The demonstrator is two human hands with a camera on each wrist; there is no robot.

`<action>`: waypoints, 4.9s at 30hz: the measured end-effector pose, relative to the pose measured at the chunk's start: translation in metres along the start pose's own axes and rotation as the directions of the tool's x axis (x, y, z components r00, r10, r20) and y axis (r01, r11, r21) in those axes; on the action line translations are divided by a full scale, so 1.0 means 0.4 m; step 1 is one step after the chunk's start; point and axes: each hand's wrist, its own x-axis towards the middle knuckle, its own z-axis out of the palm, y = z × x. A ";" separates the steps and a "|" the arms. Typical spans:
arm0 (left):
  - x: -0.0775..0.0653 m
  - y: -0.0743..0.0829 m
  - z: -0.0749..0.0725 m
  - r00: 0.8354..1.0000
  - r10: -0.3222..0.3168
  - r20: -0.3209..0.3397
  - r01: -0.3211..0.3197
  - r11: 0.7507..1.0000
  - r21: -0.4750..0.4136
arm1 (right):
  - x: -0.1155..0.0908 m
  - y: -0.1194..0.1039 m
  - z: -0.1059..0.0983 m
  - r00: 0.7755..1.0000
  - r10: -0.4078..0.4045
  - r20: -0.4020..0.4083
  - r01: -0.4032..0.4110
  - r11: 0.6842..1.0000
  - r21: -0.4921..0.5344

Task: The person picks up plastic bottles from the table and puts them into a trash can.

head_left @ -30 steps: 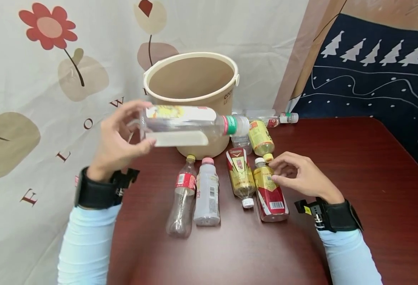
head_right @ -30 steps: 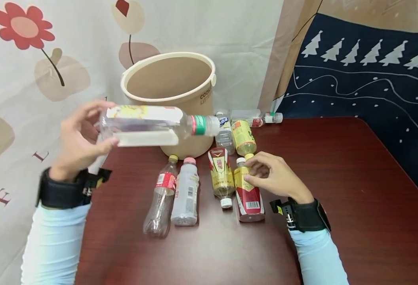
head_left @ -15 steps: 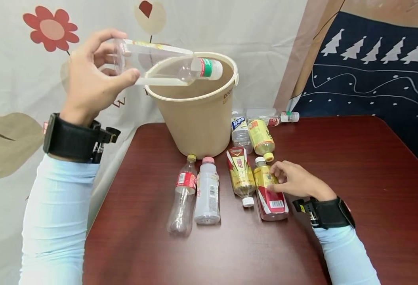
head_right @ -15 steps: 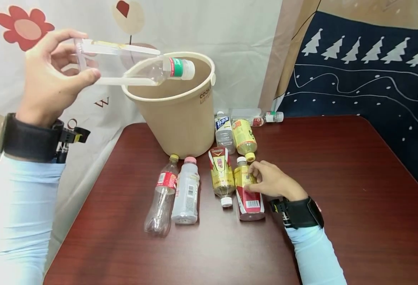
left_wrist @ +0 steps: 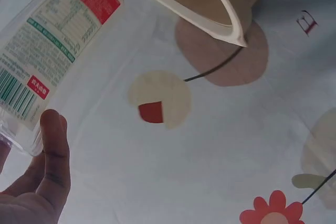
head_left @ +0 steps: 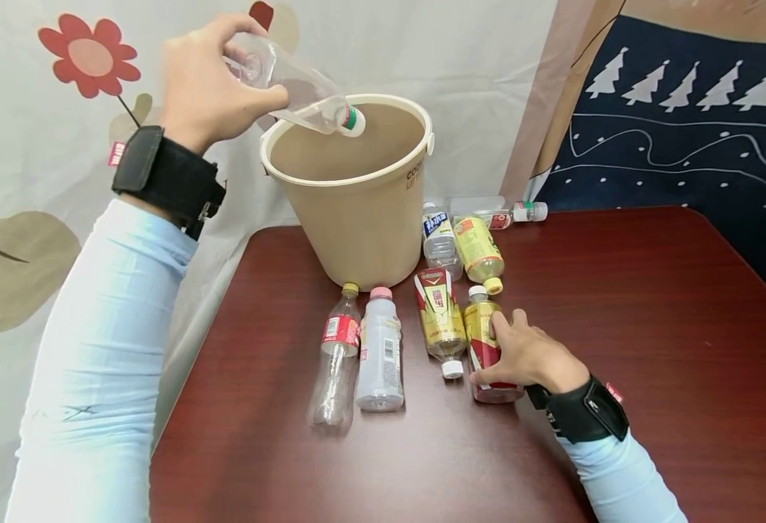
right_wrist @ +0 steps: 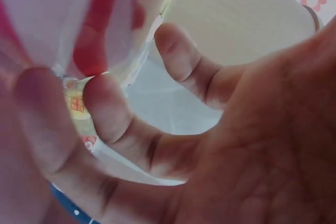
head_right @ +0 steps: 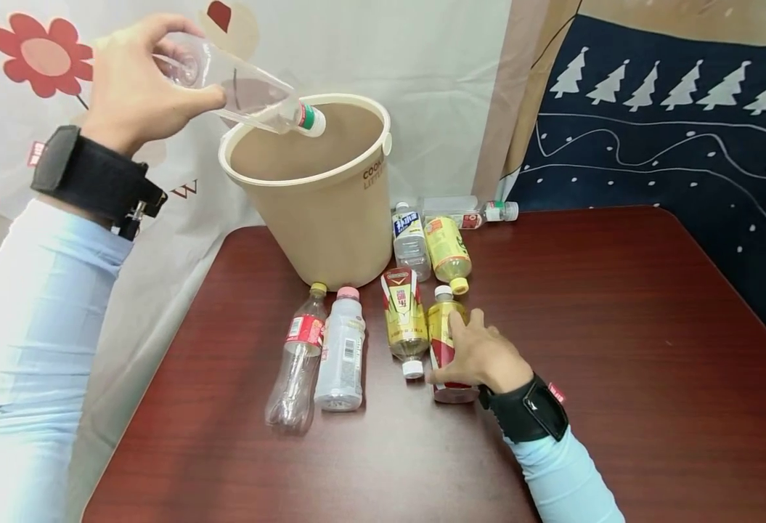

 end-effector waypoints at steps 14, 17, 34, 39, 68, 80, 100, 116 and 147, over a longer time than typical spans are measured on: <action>0.020 0.014 0.056 0.974 0.011 0.227 -0.021 0.999 0.044 | 0.003 0.000 0.002 0.999 0.027 0.038 -0.025 0.998 -0.052; 0.018 0.019 0.061 0.967 0.041 0.253 -0.051 0.998 0.030 | 0.001 0.001 0.001 0.999 0.022 0.041 -0.019 0.998 -0.059; -0.005 0.011 0.045 0.956 0.054 0.287 -0.071 0.996 0.049 | -0.001 0.001 0.003 0.998 0.022 0.052 -0.020 0.999 -0.047; -0.010 0.006 0.043 0.952 0.039 0.304 -0.059 0.997 0.057 | 0.001 0.001 0.013 0.999 0.029 0.036 -0.029 1.000 -0.009; -0.091 0.024 0.056 0.938 0.079 0.337 -0.088 0.996 0.013 | 0.026 -0.027 0.047 0.992 0.106 -0.062 -0.108 0.994 -0.016; -0.136 -0.001 0.080 0.940 0.141 0.312 -0.124 0.990 -0.074 | 0.004 0.018 -0.033 0.945 0.059 -0.320 -0.049 0.998 0.042; -0.368 -0.055 0.170 0.983 0.173 -0.061 -0.182 0.869 -0.460 | -0.101 0.047 -0.115 0.713 -0.052 -0.699 0.250 0.950 0.185; -0.537 -0.054 0.305 0.977 0.210 -0.024 -0.136 0.539 -0.831 | -0.113 0.058 -0.104 0.748 -0.146 -0.647 0.576 0.628 0.524; -0.596 0.041 0.322 0.939 0.337 -0.066 -0.136 0.190 -0.972 | -0.064 0.052 -0.065 0.687 -0.427 -0.588 0.726 0.358 0.588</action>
